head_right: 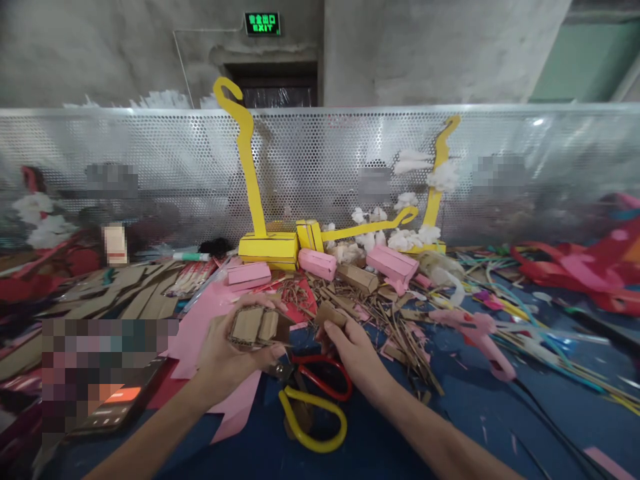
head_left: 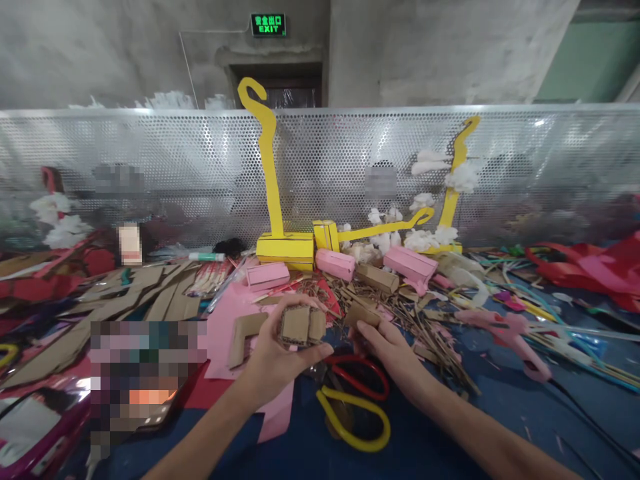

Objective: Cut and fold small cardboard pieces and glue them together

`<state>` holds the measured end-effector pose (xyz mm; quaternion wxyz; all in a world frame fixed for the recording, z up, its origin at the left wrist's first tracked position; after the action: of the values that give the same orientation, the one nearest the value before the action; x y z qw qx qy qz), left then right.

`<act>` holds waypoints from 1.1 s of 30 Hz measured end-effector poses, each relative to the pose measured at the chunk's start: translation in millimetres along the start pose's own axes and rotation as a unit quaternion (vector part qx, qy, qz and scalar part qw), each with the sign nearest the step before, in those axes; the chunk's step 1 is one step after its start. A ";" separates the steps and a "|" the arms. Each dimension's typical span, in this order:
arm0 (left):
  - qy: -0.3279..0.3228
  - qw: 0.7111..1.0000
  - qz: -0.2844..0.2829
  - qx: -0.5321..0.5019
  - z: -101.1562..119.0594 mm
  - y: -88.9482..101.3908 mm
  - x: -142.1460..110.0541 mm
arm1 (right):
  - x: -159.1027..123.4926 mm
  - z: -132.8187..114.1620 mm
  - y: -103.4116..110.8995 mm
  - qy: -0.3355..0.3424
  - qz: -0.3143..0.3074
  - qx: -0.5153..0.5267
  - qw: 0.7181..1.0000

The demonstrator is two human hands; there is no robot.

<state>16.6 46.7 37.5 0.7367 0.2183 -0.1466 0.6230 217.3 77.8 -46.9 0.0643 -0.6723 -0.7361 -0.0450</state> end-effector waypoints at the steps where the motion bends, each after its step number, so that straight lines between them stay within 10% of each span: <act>1: 0.009 1.000 0.002 -0.007 -1.6 0.8 -0.1 | 0.9 1.1 0.4 0.003 -0.001 -0.005 1.000; 10: 0.238 0.929 -0.150 -0.241 -31.0 -29.1 -19.8 | -13.0 -46.2 4.1 0.203 0.029 -0.211 0.956; 15: 0.329 0.894 -0.135 -0.272 -42.2 -45.9 -34.3 | -36.2 -78.8 -9.8 0.317 0.023 -0.260 0.912; 33: 0.328 0.905 -0.170 -0.212 -47.2 -53.6 -39.4 | -48.0 -86.3 -17.6 0.383 -0.007 -0.274 0.882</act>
<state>59.5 29.9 -29.9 0.8669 -0.1380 0.0145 0.4789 206.9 15.8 31.2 0.1546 -0.5882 -0.6171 -0.4993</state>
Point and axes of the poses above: each hand's wrist, its own x-axis towards the middle knuckle, its own y-axis out of the back of the hand, z = x × y, the point moved 6 cm from there along x, towards the middle knuckle, and after that the axes turned 3 degrees about x, right-handed, at the moved point
